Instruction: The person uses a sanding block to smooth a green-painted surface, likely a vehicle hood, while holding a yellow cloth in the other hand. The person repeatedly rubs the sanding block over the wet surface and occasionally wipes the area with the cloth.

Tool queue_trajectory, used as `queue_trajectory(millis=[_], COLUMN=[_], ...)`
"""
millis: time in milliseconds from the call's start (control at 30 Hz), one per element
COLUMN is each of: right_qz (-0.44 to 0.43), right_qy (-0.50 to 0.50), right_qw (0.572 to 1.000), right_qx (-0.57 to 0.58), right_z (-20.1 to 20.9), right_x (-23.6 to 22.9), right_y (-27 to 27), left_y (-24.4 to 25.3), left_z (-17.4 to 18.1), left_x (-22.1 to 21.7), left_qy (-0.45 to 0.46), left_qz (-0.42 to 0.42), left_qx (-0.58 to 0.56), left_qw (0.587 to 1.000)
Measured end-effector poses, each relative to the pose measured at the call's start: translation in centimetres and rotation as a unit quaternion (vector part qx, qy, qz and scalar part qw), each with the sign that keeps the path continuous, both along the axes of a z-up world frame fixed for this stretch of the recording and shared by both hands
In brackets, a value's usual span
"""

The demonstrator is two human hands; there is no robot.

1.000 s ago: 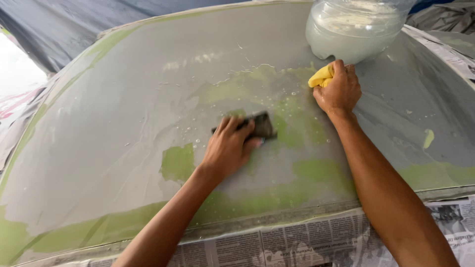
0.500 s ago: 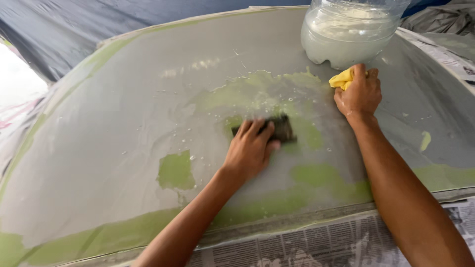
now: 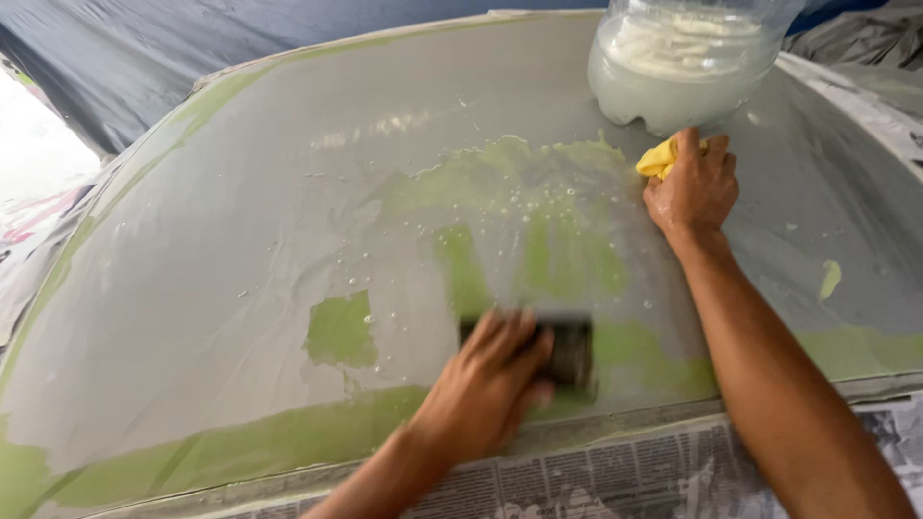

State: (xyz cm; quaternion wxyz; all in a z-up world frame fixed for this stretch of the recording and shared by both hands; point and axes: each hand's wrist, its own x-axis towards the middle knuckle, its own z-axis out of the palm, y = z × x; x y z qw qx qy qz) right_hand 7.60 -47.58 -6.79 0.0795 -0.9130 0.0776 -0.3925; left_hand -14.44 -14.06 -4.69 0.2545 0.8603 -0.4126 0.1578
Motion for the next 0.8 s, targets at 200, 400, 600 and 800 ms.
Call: queue_trajectory(millis=[200,400,600,800], right_qz=[-0.012,0.024,-0.01,0.037], right_qy=[-0.006,0.013,0.012,-0.007], right_qw=[0.999,1.0,0.998,0.999], right_qx=[-0.044,0.005,-0.061,-0.007], right_z=[-0.4,-0.3,-0.7,-2.5], right_x=[-0.1,-0.3,0.9,0.2], right_y=[0.1,-0.5,0.6,-4.2], left_y=[0.4,2.7,-0.7,3.4], left_z=[1.9,1.8,2.8,3.4], left_x=[5.9,-4.2,1.7,-2.9], left_qy=[-0.003,0.034,0.01,0.055], left_qz=[0.105,0.045,0.08,0.02], left_qx=[0.021,0.0,0.032,0.039], left_qw=[0.994,0.998,0.996,0.997])
